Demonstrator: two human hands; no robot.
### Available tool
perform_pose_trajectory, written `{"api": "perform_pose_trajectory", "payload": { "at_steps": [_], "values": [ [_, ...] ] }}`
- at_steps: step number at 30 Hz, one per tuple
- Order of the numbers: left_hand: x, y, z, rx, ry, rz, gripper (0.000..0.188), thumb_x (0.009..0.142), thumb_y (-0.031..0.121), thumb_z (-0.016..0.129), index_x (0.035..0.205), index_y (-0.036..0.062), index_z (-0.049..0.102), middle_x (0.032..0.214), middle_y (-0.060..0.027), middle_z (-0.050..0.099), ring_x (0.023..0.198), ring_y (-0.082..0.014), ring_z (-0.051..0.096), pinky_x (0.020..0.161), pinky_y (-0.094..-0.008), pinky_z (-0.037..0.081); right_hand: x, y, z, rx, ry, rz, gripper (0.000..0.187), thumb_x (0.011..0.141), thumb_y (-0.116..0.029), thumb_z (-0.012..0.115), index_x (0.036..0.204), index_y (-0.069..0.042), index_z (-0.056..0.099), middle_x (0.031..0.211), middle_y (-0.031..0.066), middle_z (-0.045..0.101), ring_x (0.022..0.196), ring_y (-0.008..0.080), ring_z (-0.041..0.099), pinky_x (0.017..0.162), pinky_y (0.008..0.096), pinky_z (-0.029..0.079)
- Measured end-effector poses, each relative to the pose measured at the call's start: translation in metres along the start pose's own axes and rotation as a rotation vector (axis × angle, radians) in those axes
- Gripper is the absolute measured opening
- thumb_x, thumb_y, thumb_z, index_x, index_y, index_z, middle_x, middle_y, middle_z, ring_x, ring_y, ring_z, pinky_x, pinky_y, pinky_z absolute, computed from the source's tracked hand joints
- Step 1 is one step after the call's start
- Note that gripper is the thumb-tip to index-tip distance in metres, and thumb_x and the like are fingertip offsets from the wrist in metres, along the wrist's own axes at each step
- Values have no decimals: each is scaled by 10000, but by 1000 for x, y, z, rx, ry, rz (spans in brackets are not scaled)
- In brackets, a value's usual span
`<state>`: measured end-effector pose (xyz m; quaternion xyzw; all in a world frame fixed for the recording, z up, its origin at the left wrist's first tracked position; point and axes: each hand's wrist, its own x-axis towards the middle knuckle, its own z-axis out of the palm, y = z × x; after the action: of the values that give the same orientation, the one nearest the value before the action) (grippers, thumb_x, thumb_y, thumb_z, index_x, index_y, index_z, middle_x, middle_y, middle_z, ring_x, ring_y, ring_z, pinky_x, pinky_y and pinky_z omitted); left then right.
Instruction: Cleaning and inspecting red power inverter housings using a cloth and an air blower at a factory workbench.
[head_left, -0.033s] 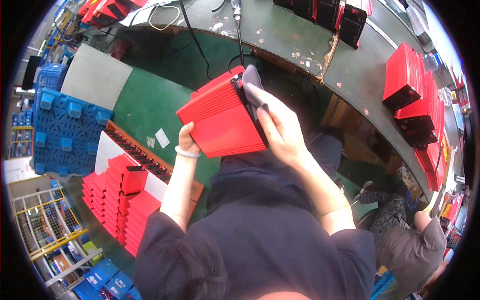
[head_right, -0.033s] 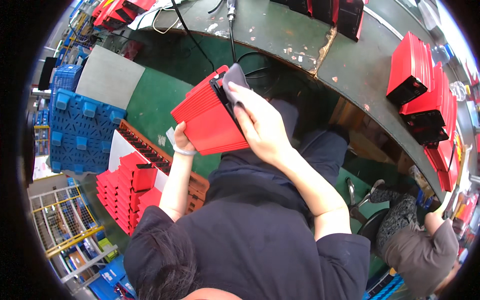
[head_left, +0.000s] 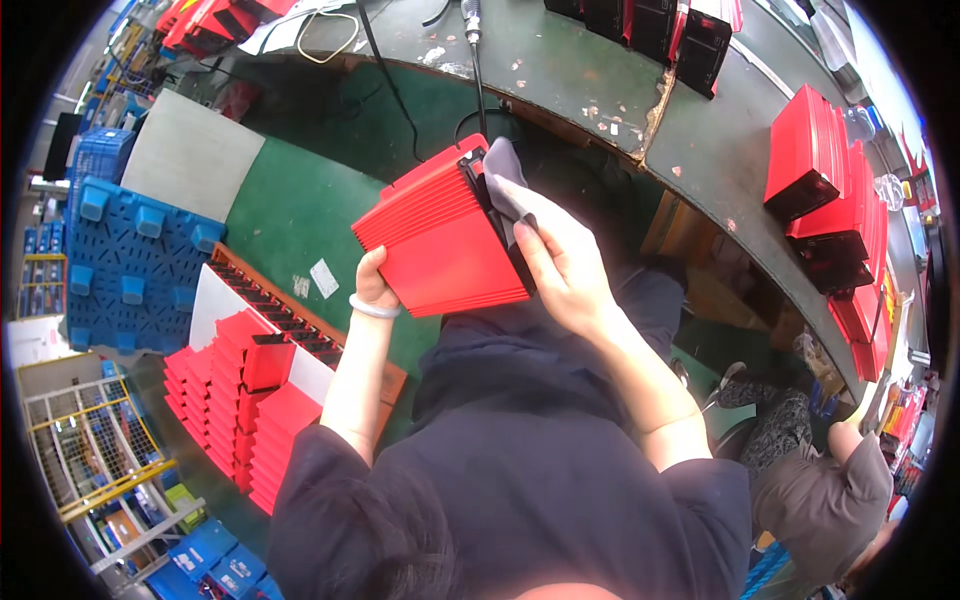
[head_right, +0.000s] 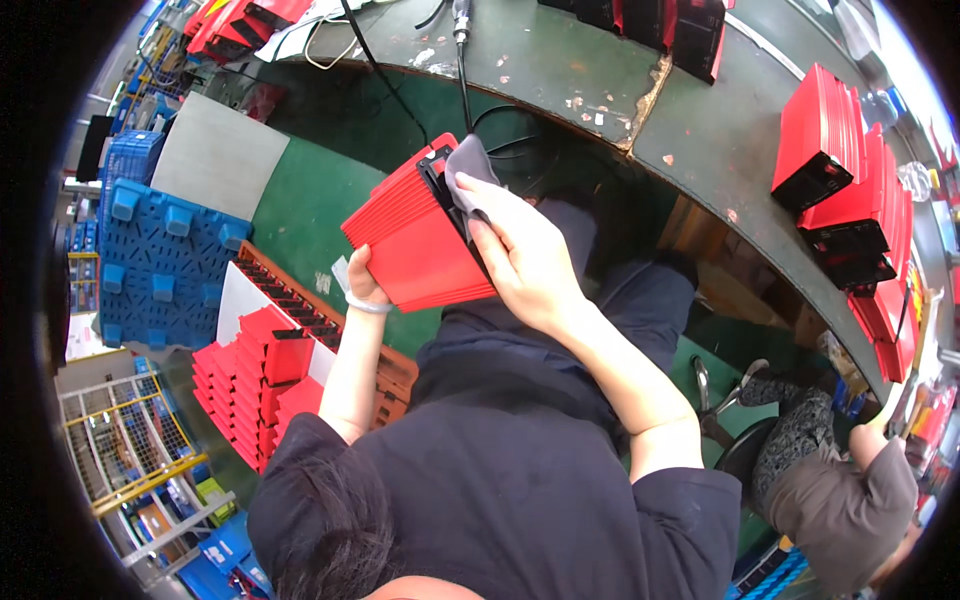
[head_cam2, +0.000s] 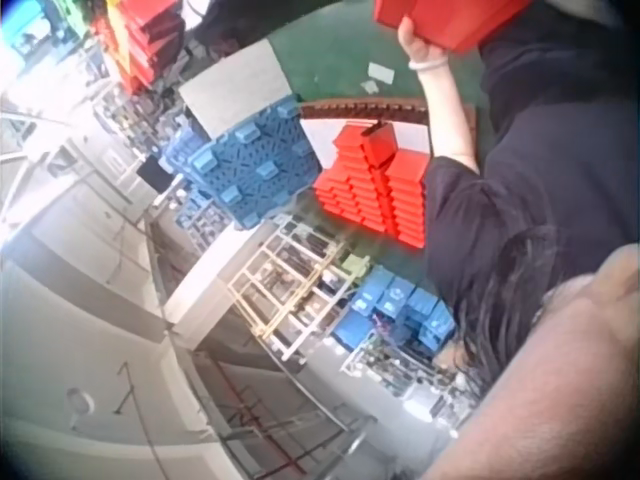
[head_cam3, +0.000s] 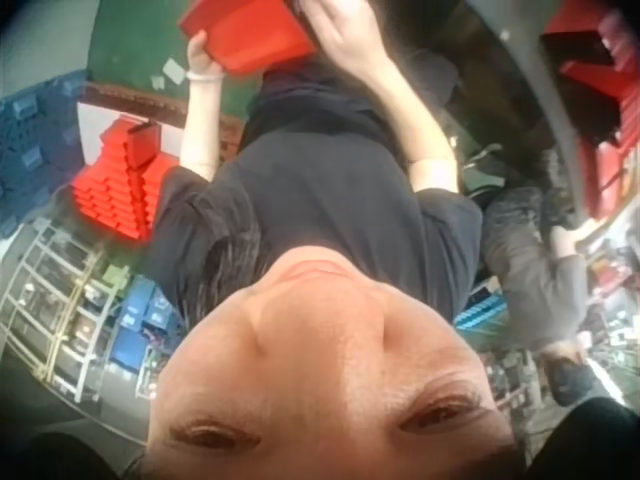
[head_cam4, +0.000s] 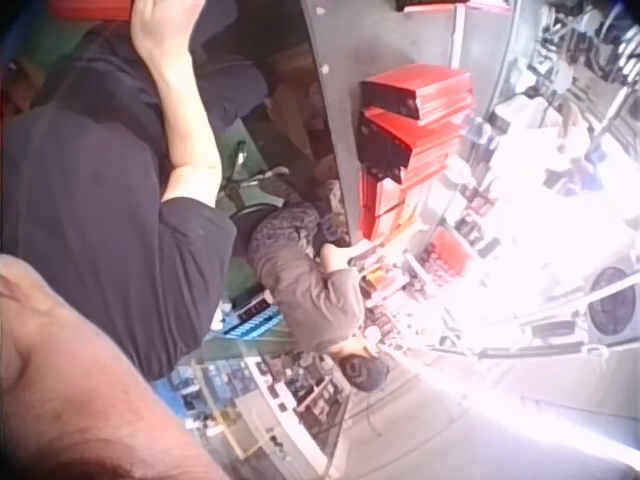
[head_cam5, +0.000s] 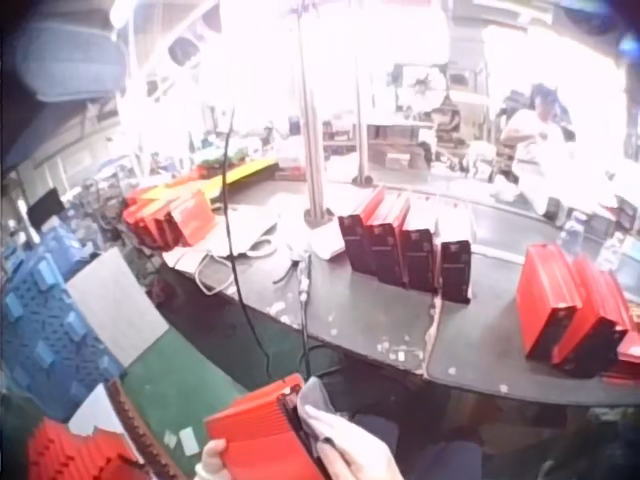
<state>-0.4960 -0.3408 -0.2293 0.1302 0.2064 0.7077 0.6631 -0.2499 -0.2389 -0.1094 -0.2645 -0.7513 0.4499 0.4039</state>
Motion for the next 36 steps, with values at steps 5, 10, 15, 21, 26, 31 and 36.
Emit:
{"api": "perform_pose_trajectory", "payload": {
  "at_steps": [5,10,15,21,26,31,36],
  "values": [
    [-3,-3,-2,-16,-51,-27,682,772,169,663,1362,-6,371,1351,-179,467,1230,-322,476,1047,-440,378,12,15,4,123,-8,107,310,924,-78,510,1223,-1,536,1126,158,611,1021,254,608,895,307,452],
    [0,-5,6,3,-3,-6,656,792,175,641,1359,-15,371,1339,-183,476,1214,-317,493,1037,-425,393,18,16,4,53,14,57,306,936,-112,489,1218,-2,535,1128,179,595,1038,290,591,904,325,443],
    [0,9,19,104,187,-120,517,848,190,601,1283,-41,443,1271,-168,537,1155,-272,548,978,-376,449,4,20,-11,-230,-183,75,397,921,-162,502,1277,9,463,1195,209,530,1112,354,522,959,376,401],
    [18,14,76,529,208,-104,463,827,197,671,1221,11,514,1091,-65,618,973,-127,605,842,-272,482,11,46,-11,-73,-177,336,510,943,-285,480,1338,13,358,1259,249,475,1183,347,475,991,368,368],
    [26,19,108,755,260,-203,667,919,624,363,1237,60,526,1149,-40,599,1016,-120,571,881,-284,443,4,84,-11,530,-17,648,394,1001,-266,411,1316,-28,422,1250,76,539,1127,160,523,984,313,404],
    [24,19,119,688,151,-251,902,875,737,187,1295,-5,482,1223,-112,566,1103,-192,546,945,-333,420,-22,127,-7,932,29,770,413,1007,-263,383,1357,-44,399,1347,82,478,1219,193,470,1042,350,365],
    [21,16,124,656,175,-283,936,865,749,179,1331,-16,449,1252,-142,549,1150,-219,528,976,-355,411,-30,132,-6,1028,36,794,414,1004,-305,389,1325,-47,439,1330,82,501,1213,202,481,1043,360,370]
  ]
}}
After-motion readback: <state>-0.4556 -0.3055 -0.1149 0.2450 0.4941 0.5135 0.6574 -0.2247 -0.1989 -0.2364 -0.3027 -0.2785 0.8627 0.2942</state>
